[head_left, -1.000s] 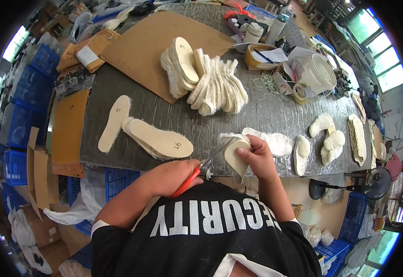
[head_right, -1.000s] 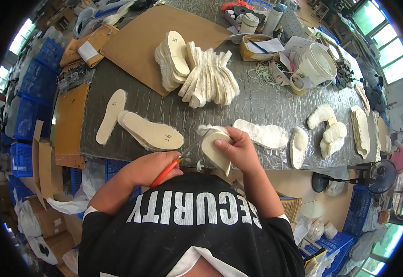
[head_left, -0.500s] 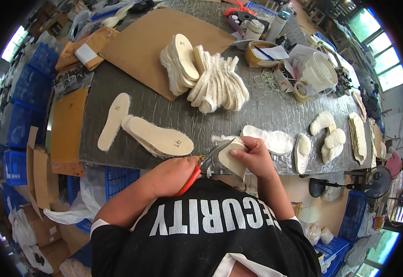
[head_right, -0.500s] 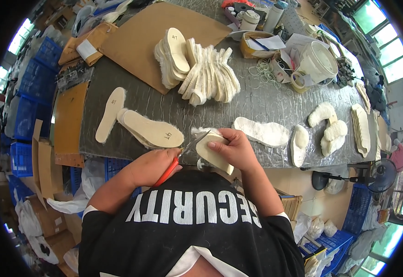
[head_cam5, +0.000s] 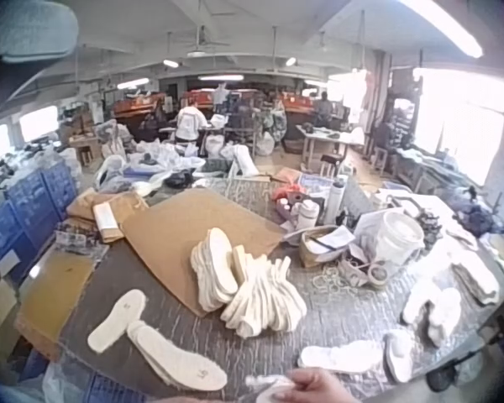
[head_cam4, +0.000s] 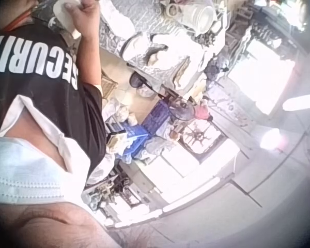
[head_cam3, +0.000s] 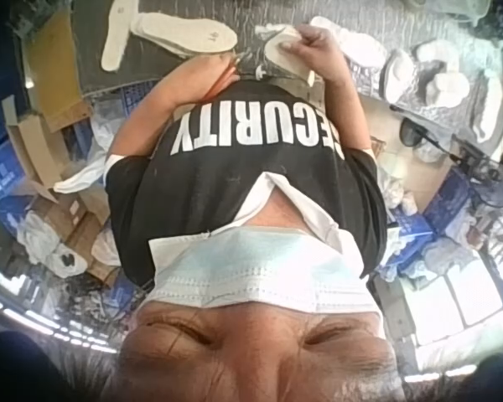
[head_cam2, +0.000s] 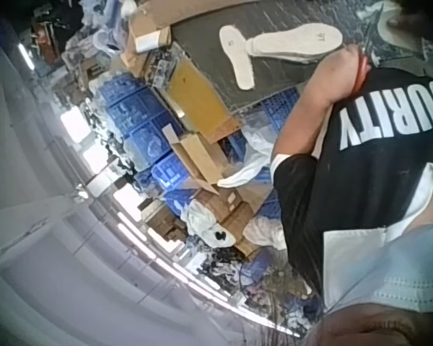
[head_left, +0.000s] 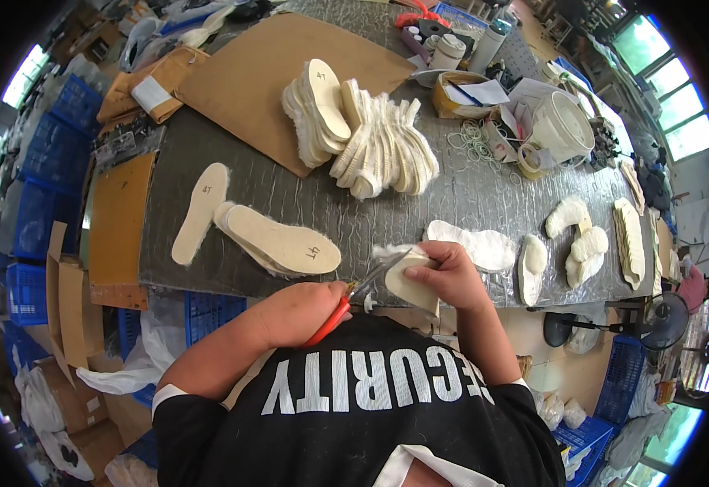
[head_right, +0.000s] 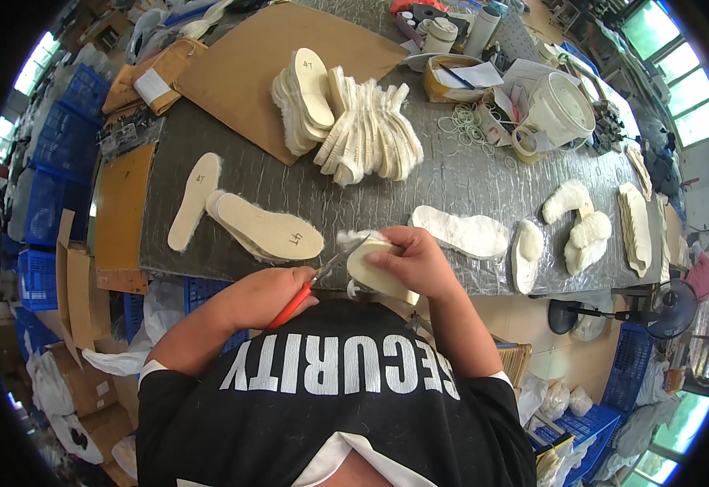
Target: Trimming the edges of shoe insoles with scissors in a manufacturing facility.
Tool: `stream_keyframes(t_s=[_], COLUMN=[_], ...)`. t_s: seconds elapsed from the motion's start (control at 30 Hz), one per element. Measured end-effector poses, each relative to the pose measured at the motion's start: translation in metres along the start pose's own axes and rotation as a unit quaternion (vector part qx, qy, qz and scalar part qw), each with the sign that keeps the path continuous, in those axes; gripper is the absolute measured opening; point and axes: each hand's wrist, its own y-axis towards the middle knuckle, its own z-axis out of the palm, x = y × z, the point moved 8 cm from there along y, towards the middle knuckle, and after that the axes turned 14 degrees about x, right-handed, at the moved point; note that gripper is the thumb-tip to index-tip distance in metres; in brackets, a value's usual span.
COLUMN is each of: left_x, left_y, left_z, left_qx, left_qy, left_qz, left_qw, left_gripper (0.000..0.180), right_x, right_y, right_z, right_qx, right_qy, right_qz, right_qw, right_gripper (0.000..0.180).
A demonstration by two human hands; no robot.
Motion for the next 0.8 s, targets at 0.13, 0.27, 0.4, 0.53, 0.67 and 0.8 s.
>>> stream_keyframes(t_s=[0.13, 0.27, 0.4, 0.53, 0.67, 0.8], left_x=[0.001, 0.005, 0.002, 0.006, 0.011, 0.008], left_y=[0.001, 0.001, -0.001, -0.001, 0.0, -0.003], left_z=[0.0, 0.003, 0.002, 0.006, 0.008, 0.007], left_qx=[-0.036, -0.003, 0.034, 0.005, -0.014, 0.024], left_qy=[0.005, 0.021, 0.055, 0.009, 0.039, 0.067], left_qz=[0.019, -0.018, -0.028, 0.009, 0.001, -0.012], left_qw=[0.999, 1.0, 0.998, 1.0, 0.999, 0.997], left_gripper=[0.032, 0.032, 0.026, 0.033, 0.029, 0.023], right_x=[-0.005, 0.0, -0.003, -0.005, -0.007, -0.009], right_y=[0.005, 0.005, 0.004, 0.006, 0.008, 0.007], right_z=[0.007, 0.009, 0.009, 0.009, 0.013, 0.012], right_qx=[0.019, 0.028, 0.026, 0.036, 0.057, 0.044], right_qy=[0.007, 0.002, 0.025, -0.023, -0.018, -0.003], right_qz=[0.029, 0.025, 0.03, 0.027, 0.052, 0.067], right_qw=[0.999, 0.999, 0.999, 0.999, 0.997, 0.997], right_gripper=[0.011, 0.011, 0.013, 0.013, 0.014, 0.014])
